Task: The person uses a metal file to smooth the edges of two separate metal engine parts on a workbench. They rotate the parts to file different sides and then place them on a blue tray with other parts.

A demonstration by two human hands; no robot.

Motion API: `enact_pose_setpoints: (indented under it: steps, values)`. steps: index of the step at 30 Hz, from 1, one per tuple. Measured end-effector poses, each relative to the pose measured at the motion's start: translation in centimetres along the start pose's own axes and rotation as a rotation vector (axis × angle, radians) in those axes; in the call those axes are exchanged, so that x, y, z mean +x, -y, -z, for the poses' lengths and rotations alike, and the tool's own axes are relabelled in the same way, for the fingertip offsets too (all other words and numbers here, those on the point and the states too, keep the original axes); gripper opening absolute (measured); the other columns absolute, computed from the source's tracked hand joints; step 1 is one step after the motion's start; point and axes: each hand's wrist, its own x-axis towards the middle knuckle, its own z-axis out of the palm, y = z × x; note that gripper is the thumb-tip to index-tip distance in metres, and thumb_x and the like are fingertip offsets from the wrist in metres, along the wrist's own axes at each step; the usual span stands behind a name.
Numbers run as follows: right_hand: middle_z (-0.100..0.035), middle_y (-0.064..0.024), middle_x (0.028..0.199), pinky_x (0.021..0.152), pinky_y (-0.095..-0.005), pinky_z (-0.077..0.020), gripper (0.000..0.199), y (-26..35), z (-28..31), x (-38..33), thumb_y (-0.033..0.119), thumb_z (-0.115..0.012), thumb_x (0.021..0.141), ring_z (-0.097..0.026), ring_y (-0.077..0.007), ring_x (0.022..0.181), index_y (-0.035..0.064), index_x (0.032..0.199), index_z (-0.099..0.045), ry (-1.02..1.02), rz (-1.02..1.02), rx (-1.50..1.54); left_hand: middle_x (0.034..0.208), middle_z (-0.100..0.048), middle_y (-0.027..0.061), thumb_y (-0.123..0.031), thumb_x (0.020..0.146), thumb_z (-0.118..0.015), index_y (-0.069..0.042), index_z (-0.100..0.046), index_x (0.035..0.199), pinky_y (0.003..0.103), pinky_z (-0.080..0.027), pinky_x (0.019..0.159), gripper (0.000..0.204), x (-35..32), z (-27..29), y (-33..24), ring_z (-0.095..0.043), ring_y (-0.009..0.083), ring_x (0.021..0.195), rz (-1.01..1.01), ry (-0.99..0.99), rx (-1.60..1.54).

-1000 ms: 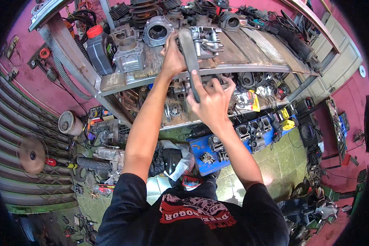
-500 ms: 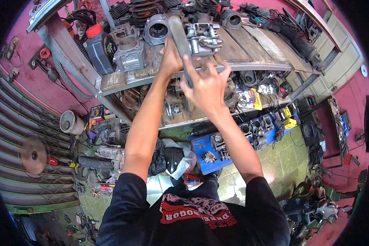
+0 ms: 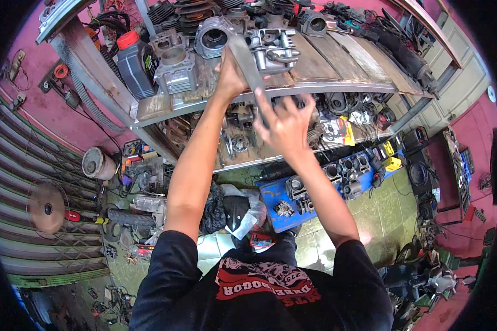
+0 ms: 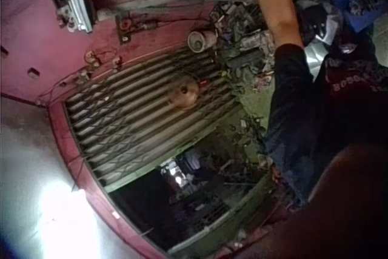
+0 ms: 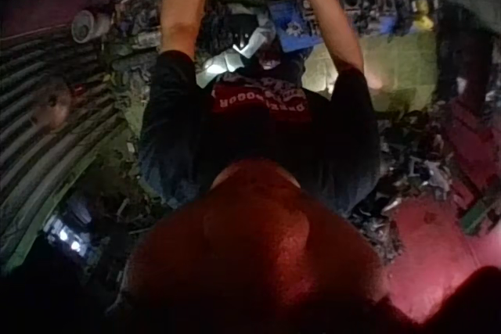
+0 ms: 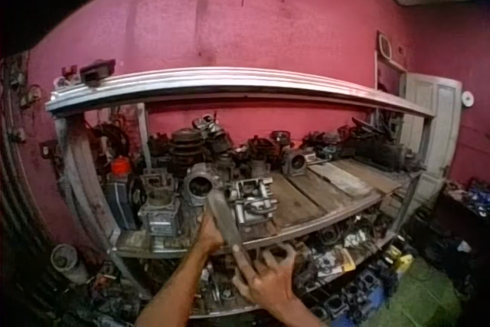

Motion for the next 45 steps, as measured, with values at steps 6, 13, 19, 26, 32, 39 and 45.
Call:
enact_pose_setpoints:
  steps: [6, 13, 19, 26, 32, 39, 45]
  values:
    - [-0.065, -0.0038, 0.063, 0.11, -0.0633, -0.0301, 0.065, 0.6, 1.0, 0.0, 0.024, -0.076, 0.074, -0.066, -0.0194, 0.085, 0.0136, 0.137, -0.065, -0.098, -0.068, 0.11, 0.125, -0.051, 0.0142, -0.042, 0.046, -0.103, 0.0, -0.033, 0.143, 0.041, -0.042, 0.105, 0.127, 0.3, 0.3, 0.4, -0.051, 0.0277, 0.118, -0.093, -0.024, 0.194]
    - [-0.067, -0.0077, 0.065, 0.115, -0.0696, -0.0209, 0.063, 0.5, -0.1, -0.4, 0.021, -0.076, 0.076, -0.07, -0.0237, 0.104, 0.0084, 0.136, -0.065, -0.129, -0.124, 0.112, 0.149, -0.042, 0.0225, -0.042, 0.042, -0.101, 0.004, -0.028, 0.15, 0.047, -0.026, 0.118, 0.138, 0.5, 0.5, -0.7, -0.043, 0.0351, 0.14, 0.136, -0.045, 0.117]
    - [-0.076, -0.0108, 0.089, 0.114, -0.0593, -0.0286, 0.064, 0.7, 1.1, 2.6, 0.023, -0.077, 0.077, -0.071, -0.0217, 0.102, 0.0101, 0.138, -0.064, -0.17, -0.161, 0.082, 0.149, -0.042, 0.0221, -0.044, 0.043, -0.1, 0.003, -0.027, 0.151, 0.047, -0.024, 0.118, 0.138, 0.7, 0.4, -1.1, -0.04, 0.0354, 0.141, 0.162, -0.054, 0.049]
    - [-0.071, -0.0051, 0.067, 0.113, -0.0622, -0.026, 0.063, 2.6, -0.1, -0.7, 0.021, -0.076, 0.077, -0.07, -0.0227, 0.09, 0.0075, 0.138, -0.063, -0.133, -0.202, 0.183, 0.146, -0.043, 0.0219, -0.037, 0.046, -0.097, -0.002, -0.032, 0.149, 0.048, -0.026, 0.117, 0.127, 0.5, 0.9, -1.3, -0.04, 0.0365, 0.14, 0.213, -0.03, 0.14]
    - [-0.073, -0.0104, 0.079, 0.111, -0.0542, -0.0333, 0.062, 1.5, 0.7, 3.1, 0.021, -0.077, 0.076, -0.069, -0.0237, 0.083, 0.0072, 0.135, -0.066, -0.19, -0.267, 0.123, 0.146, -0.043, 0.0225, -0.041, 0.047, -0.099, 0.002, -0.033, 0.146, 0.048, -0.026, 0.117, 0.126, 0.3, 0.0, -1.9, -0.041, 0.0369, 0.139, 0.189, -0.048, 0.182]
    - [-0.074, -0.0099, 0.084, 0.11, -0.0525, -0.0337, 0.062, 5.1, 0.9, 1.7, 0.02, -0.077, 0.077, -0.069, -0.0222, 0.083, 0.0059, 0.136, -0.066, -0.123, -0.237, 0.299, 0.133, -0.058, 0.0186, -0.03, 0.057, -0.101, 0.001, -0.022, 0.145, 0.042, -0.046, 0.106, 0.123, 1.3, 1.8, 4.2, -0.061, 0.0247, 0.116, 0.034, -0.033, 0.063]
    - [-0.074, -0.0071, 0.083, 0.107, -0.0518, -0.0348, 0.06, 2.0, -0.4, 1.9, 0.02, -0.077, 0.077, -0.069, -0.0212, 0.082, 0.0066, 0.135, -0.066, -0.143, -0.285, 0.118, 0.145, -0.045, 0.0216, -0.04, 0.052, -0.097, -0.003, -0.032, 0.149, 0.051, -0.024, 0.116, 0.123, 0.4, -0.4, -1.3, -0.04, 0.036, 0.14, 0.144, -0.039, 0.146]
